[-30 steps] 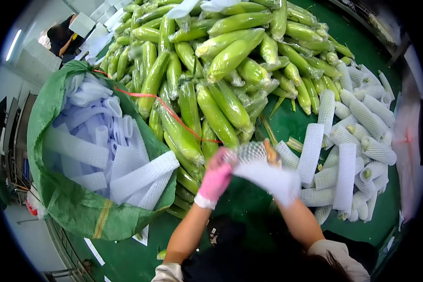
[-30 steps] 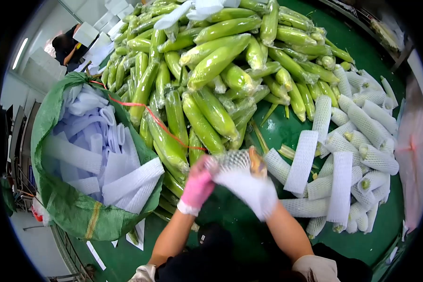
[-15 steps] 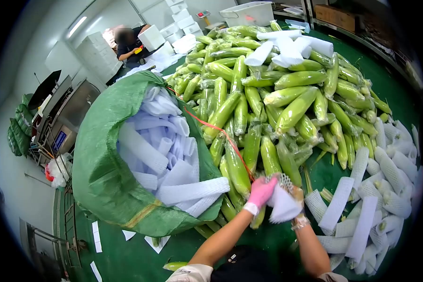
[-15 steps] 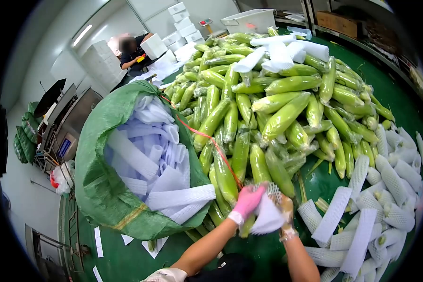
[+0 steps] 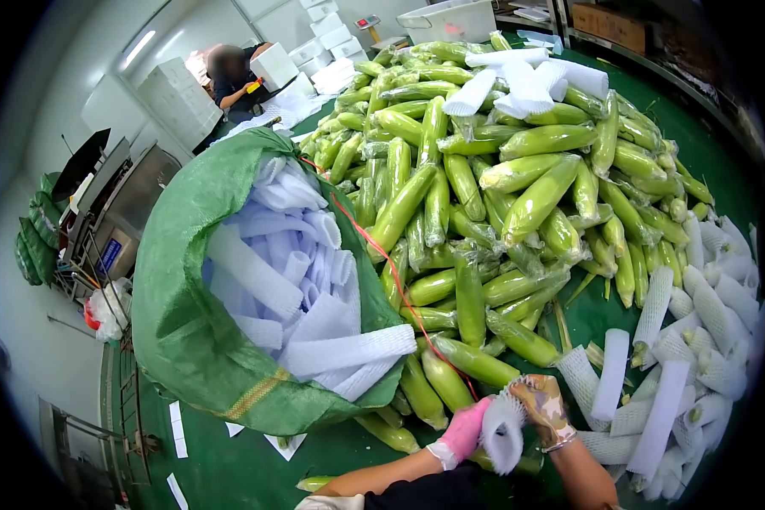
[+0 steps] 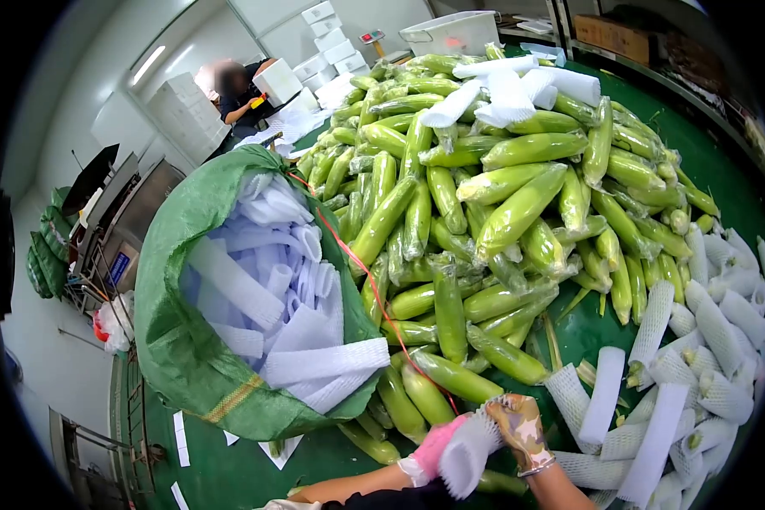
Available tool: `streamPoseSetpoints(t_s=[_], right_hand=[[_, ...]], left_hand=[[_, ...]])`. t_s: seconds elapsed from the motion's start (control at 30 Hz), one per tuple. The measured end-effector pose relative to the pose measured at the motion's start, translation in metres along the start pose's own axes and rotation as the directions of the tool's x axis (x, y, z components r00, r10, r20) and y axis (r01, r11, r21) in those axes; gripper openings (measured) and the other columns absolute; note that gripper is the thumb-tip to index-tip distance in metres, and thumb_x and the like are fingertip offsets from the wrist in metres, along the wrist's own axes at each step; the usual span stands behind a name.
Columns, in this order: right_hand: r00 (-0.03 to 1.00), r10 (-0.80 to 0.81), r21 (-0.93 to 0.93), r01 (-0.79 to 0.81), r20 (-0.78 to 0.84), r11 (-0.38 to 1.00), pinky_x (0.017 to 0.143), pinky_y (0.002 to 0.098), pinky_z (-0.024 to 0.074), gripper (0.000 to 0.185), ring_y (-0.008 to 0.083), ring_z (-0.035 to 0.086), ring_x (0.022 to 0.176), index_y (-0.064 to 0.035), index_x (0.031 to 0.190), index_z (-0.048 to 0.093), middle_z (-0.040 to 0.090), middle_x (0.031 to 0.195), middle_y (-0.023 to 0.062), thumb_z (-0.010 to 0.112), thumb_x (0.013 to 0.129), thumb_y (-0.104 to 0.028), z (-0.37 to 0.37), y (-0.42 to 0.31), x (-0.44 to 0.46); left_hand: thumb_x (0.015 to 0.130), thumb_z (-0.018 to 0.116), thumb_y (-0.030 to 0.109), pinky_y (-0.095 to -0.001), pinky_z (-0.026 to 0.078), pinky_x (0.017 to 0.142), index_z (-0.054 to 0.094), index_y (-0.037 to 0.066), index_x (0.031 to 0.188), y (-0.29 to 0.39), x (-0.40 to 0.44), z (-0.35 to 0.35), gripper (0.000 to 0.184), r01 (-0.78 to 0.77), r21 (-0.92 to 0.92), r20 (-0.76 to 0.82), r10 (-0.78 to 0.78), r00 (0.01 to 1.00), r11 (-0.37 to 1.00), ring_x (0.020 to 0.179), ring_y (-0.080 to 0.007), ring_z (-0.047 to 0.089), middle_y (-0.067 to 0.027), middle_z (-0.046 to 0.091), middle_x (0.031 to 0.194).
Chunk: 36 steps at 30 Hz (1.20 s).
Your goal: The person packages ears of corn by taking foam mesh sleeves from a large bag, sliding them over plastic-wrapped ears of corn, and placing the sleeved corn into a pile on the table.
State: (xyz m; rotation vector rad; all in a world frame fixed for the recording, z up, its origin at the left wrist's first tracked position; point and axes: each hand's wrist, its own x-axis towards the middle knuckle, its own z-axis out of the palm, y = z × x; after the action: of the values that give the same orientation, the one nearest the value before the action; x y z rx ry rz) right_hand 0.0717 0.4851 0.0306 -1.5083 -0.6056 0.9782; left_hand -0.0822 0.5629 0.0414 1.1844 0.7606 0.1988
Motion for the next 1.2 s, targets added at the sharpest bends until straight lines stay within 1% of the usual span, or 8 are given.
streamPoseSetpoints(t_s=[0.17,0.27,0.6,0.7,0.8,1.07,1.13,1.2], right_hand=[[0.933,-0.244,-0.396,0.126,-0.263,0.909,0.064,0.027,0.0491,0.011,0.0139,0.059,0.071,-0.0019,0.081,0.058,0.062,0.079,0.0068,0.051,0.087,-0.008,-0.006,0.092,0.021],[0.871,-0.054,0.346,0.25,-0.488,0.904,0.082,0.0325,0.0492,0.026,0.0166,0.059,0.094,-0.0038,0.114,0.055,0.061,0.102,0.0093,0.053,0.092,-0.017,-0.004,0.093,0.019],[0.93,0.367,0.766,-0.249,0.018,0.593,0.093,0.0327,0.0444,0.035,0.0168,0.056,0.106,-0.0066,0.124,0.054,0.059,0.117,0.0074,0.053,0.092,-0.02,-0.048,0.096,0.009],[0.887,0.436,0.647,-0.424,0.155,0.634,0.097,0.0328,0.0429,0.038,0.0169,0.055,0.109,-0.0074,0.127,0.053,0.059,0.121,0.0068,0.053,0.091,-0.021,-0.05,0.085,-0.007],[0.788,-0.491,-0.414,0.614,0.372,0.672,0.098,0.033,0.0416,0.053,0.0159,0.053,0.113,-0.0103,0.129,0.049,0.053,0.128,0.0045,0.068,0.082,-0.024,-0.085,0.06,-0.05],[0.978,-0.135,-0.969,0.183,0.161,0.168,0.103,0.0408,0.0364,0.055,0.0326,0.049,0.116,-0.0106,0.123,0.049,0.051,0.126,0.0152,0.07,0.072,-0.007,-0.351,-0.108,-0.132],[0.896,0.019,-0.559,-0.292,-0.443,0.776,0.084,0.038,0.0462,0.031,0.0276,0.06,0.096,-0.0059,0.106,0.059,0.064,0.094,0.0148,0.066,0.079,-0.021,-0.409,-0.148,-0.167],[0.604,-0.47,-0.712,-0.697,-0.644,0.081,0.074,0.0372,0.0475,0.038,0.028,0.059,0.087,-0.0023,0.103,0.057,0.059,0.086,0.0163,0.066,0.079,-0.032,-0.389,-0.175,-0.195]], left_hand=[[0.091,0.059,0.022,-0.0266,0.048,0.074,0.064,-0.002,0.097,-0.026,0.049,0.011,0.026,0.028,-0.544,-0.228,-0.18,0.957,0.838,0.081,-0.0142,0.061,-0.0069,0.066,0.091],[0.089,0.061,0.022,-0.0278,0.047,0.074,0.065,-0.003,0.093,-0.044,0.082,0.021,0.026,-0.085,-0.472,-0.243,-0.037,0.969,0.878,0.078,-0.016,0.06,-0.0064,0.066,0.09],[0.087,0.055,0.034,-0.042,0.048,0.076,0.066,-0.002,0.085,-0.087,0.11,0.044,0.037,-0.153,0.729,-0.167,0.39,0.905,0.667,0.082,-0.0384,0.064,-0.024,0.064,0.086],[0.087,0.06,0.02,-0.0331,0.049,0.062,0.064,-0.002,0.075,-0.097,0.103,0.052,0.026,-0.066,-0.082,-0.215,0.047,0.976,0.995,0.062,-0.0176,0.059,-0.0119,0.065,0.071],[0.09,0.06,0.018,-0.0273,0.042,0.055,0.057,0.001,0.065,-0.08,0.074,0.077,0.031,-0.044,-0.306,-0.068,0.024,0.997,0.951,0.057,-0.0082,0.046,-0.0012,0.055,0.062],[0.087,0.063,0.021,-0.0237,0.043,0.055,0.06,0.001,0.086,-0.001,0.044,0.12,0.02,-0.008,0.157,0.354,-0.049,0.934,0.988,0.059,-0.0066,0.048,-0.0006,0.053,0.066],[0.091,0.058,0.019,-0.0234,0.044,0.052,0.06,0.002,0.087,-0.004,0.042,0.092,0.018,0.041,0.106,0.215,-0.063,0.974,0.994,0.055,-0.0087,0.05,-0.0008,0.052,0.063],[0.09,0.056,0.016,-0.0231,0.044,0.05,0.059,0.002,0.086,-0.01,0.039,0.064,0.015,0.122,0.058,0.126,-0.128,0.984,0.991,0.054,-0.009,0.051,-0.0006,0.051,0.064]])
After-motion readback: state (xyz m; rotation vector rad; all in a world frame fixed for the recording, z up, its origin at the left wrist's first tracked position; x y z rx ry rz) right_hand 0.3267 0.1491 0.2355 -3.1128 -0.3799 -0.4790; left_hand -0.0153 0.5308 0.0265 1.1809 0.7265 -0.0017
